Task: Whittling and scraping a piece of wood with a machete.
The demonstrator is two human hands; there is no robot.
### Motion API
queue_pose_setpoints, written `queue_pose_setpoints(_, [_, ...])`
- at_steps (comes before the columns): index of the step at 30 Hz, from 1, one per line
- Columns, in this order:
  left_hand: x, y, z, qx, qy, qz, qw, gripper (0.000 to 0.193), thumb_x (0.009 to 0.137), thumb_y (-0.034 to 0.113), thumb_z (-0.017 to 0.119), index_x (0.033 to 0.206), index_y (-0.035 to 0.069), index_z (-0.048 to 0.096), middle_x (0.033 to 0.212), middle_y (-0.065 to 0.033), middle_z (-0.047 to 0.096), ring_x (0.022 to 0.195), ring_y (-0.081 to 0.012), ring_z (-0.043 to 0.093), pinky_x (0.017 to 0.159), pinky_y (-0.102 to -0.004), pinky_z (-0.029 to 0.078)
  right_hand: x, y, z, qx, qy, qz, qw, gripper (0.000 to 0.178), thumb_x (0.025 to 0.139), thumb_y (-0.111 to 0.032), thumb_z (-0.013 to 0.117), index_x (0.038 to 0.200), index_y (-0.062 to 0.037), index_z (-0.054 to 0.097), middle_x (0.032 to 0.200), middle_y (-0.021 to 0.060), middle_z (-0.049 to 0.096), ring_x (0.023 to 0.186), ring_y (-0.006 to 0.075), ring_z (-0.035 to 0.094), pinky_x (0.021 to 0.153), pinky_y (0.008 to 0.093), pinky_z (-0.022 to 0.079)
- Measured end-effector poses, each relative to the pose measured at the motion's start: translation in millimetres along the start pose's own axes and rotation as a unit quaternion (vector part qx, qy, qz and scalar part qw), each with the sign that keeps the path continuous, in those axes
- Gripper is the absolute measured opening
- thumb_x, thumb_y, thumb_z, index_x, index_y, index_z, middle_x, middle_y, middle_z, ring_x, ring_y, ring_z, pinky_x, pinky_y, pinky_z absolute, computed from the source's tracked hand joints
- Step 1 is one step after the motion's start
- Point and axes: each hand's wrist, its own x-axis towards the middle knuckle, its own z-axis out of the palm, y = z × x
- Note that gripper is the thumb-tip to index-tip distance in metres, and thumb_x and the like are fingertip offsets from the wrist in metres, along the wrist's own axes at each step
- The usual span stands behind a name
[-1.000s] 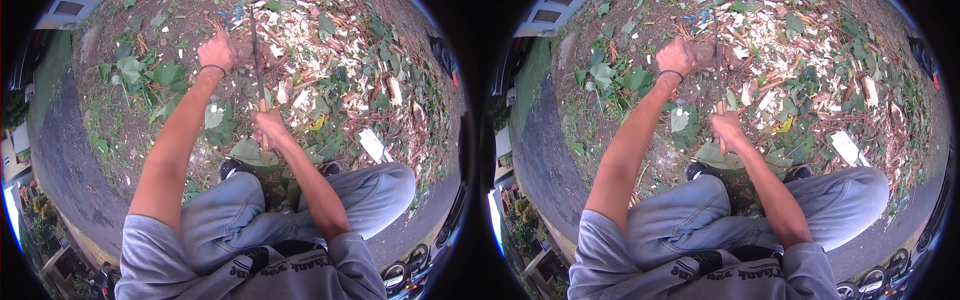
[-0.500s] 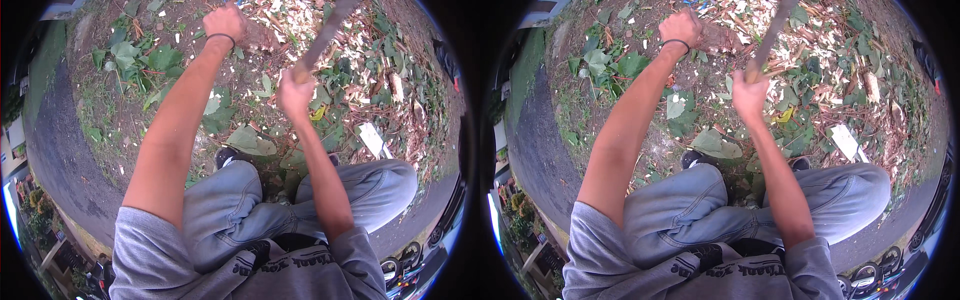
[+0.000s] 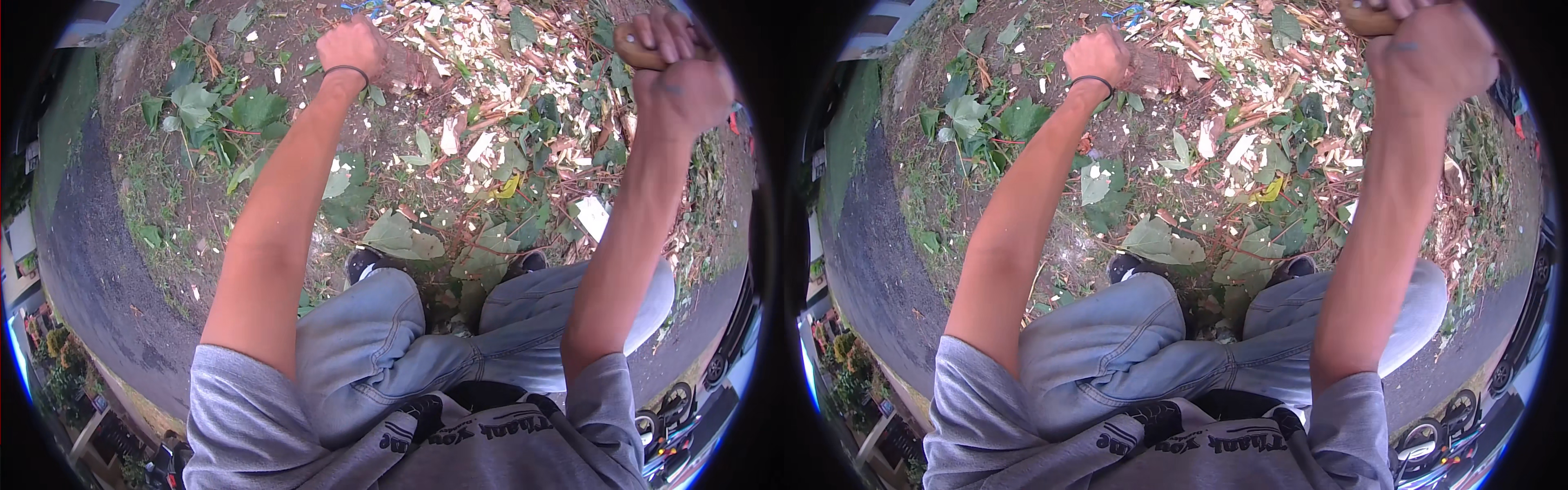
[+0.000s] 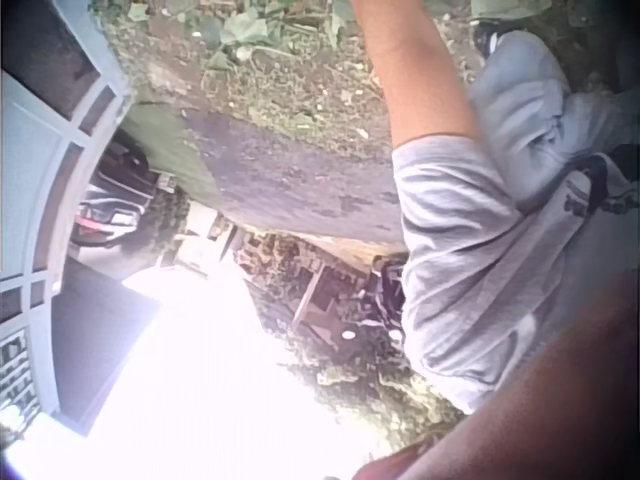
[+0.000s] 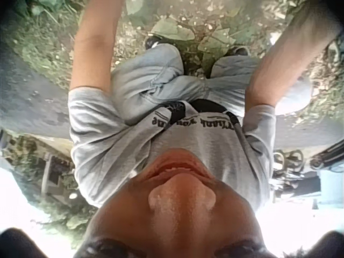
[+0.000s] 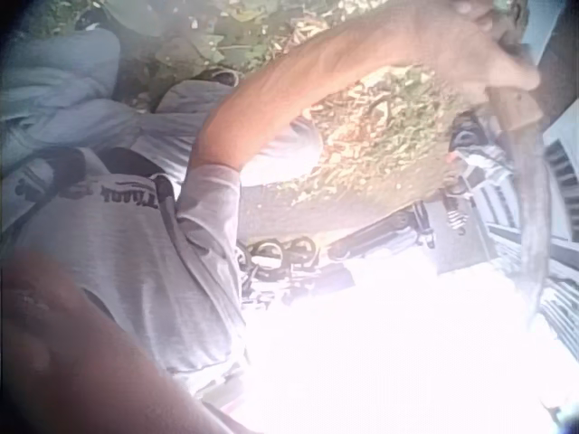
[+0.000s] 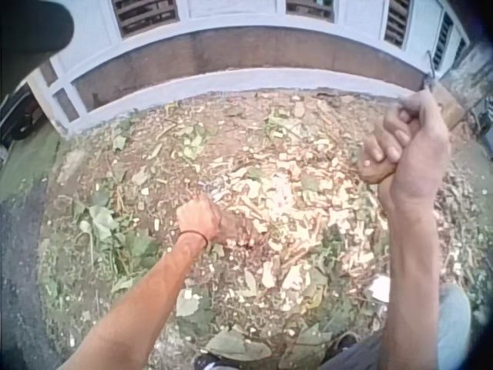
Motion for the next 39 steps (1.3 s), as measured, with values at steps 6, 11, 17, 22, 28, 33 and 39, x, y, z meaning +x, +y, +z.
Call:
queue_pose_setpoints(6, [-7.9, 8.2, 4.4, 0.008, -0.006, 0.012, 1.0, 0.027, 0.091, 0.026, 0.049, 0.087, 0.005, 0.064, 0.071, -0.0216, 0.067, 0.067, -0.0404, 0.068, 0.064, -0.0508, 0.054, -251.8, 174.2, -39.6, -0.253, -0.025, 0.669, 0.698, 0.018, 0.083, -0.01, 0.055, 0.073, 0.0032, 0.049, 0.055, 0.0051, 0.047, 0.04, 0.0155, 0.047, 0.036, 0.0334, 0.039])
queue_pose_setpoints(11, [-7.0, -20.7, 11.5, 0.088, -0.013, 0.006, 0.996, 0.033, 0.098, 0.034, 0.04, 0.095, 0.008, 0.06, 0.071, -0.0218, 0.066, 0.066, -0.0418, 0.066, 0.057, -0.0537, 0.051, -161.2, 127.9, -26.9, 0.07, -0.045, 0.731, 0.677, 0.007, 0.089, -0.007, 0.049, 0.092, -0.0046, 0.043, 0.058, -0.0039, 0.041, 0.043, 0.0063, 0.038, 0.037, 0.0261, 0.034])
queue_pose_setpoints(17, [8.7, -36.0, 20.1, 0.067, -0.015, -0.002, 0.998, 0.038, 0.099, 0.036, 0.037, 0.102, 0.008, 0.064, 0.075, -0.0215, 0.067, 0.071, -0.0426, 0.066, 0.062, -0.0532, 0.051, 9.2, -47.5, 16.3, -0.035, 0.003, 0.271, 0.962, 0.022, 0.085, -0.012, 0.057, 0.071, -0.0062, 0.042, 0.053, -0.0031, 0.038, 0.039, 0.0083, 0.037, 0.036, 0.0279, 0.031])
queue_pose_setpoints(22, [11.4, -21.1, 25.7, 0.026, -0.008, -0.034, 0.999, 0.044, 0.098, 0.04, 0.036, 0.102, 0.008, 0.066, 0.081, -0.0222, 0.068, 0.075, -0.0429, 0.066, 0.064, -0.0541, 0.051, -51.0, 86.1, -1.4, -0.116, 0.254, -0.018, 0.96, 0.023, 0.091, -0.017, 0.054, 0.076, -0.0009, 0.047, 0.057, 0.0009, 0.044, 0.055, 0.0105, 0.048, 0.048, 0.0275, 0.038])
queue_pose_setpoints(28, [4.9, -30.5, 24.2, 0.015, -0.027, -0.073, 0.997, 0.048, 0.099, 0.042, 0.034, 0.096, 0.007, 0.066, 0.081, -0.0226, 0.068, 0.079, -0.043, 0.065, 0.068, -0.0553, 0.05, -264.3, 186.1, -44.1, -0.313, -0.063, 0.616, 0.721, 0.034, 0.073, -0.007, 0.055, 0.094, 0.0191, 0.06, 0.099, 0.033, 0.064, 0.094, 0.0362, 0.068, 0.078, 0.0411, 0.053])
queue_pose_setpoints(33, [12.8, -43.3, 26.3, 0.064, -0.012, -0.083, 0.994, 0.046, 0.099, 0.04, 0.036, 0.095, 0.005, 0.065, 0.082, -0.0226, 0.067, 0.077, -0.0436, 0.065, 0.065, -0.0549, 0.05, -206.2, 152.9, -41.5, -0.297, -0.097, 0.586, 0.748, 0.019, 0.076, -0.009, 0.055, 0.079, 0.0094, 0.061, 0.076, 0.0209, 0.065, 0.062, 0.0289, 0.065, 0.059, 0.0422, 0.053])
queue_pose_setpoints(39, [-16.4, -70.2, 31.5, -0.011, 0.03, -0.049, 0.998, 0.038, 0.099, 0.032, 0.038, 0.102, 0.002, 0.062, 0.083, -0.0256, 0.066, 0.075, -0.045, 0.063, 0.062, -0.0555, 0.048, -110.3, 85.0, 19.6, 0.248, 0.028, 0.634, 0.732, 0.019, 0.085, -0.017, 0.053, 0.073, -0.0119, 0.04, 0.055, -0.0073, 0.034, 0.041, 0.0038, 0.03, 0.038, 0.0237, 0.026])
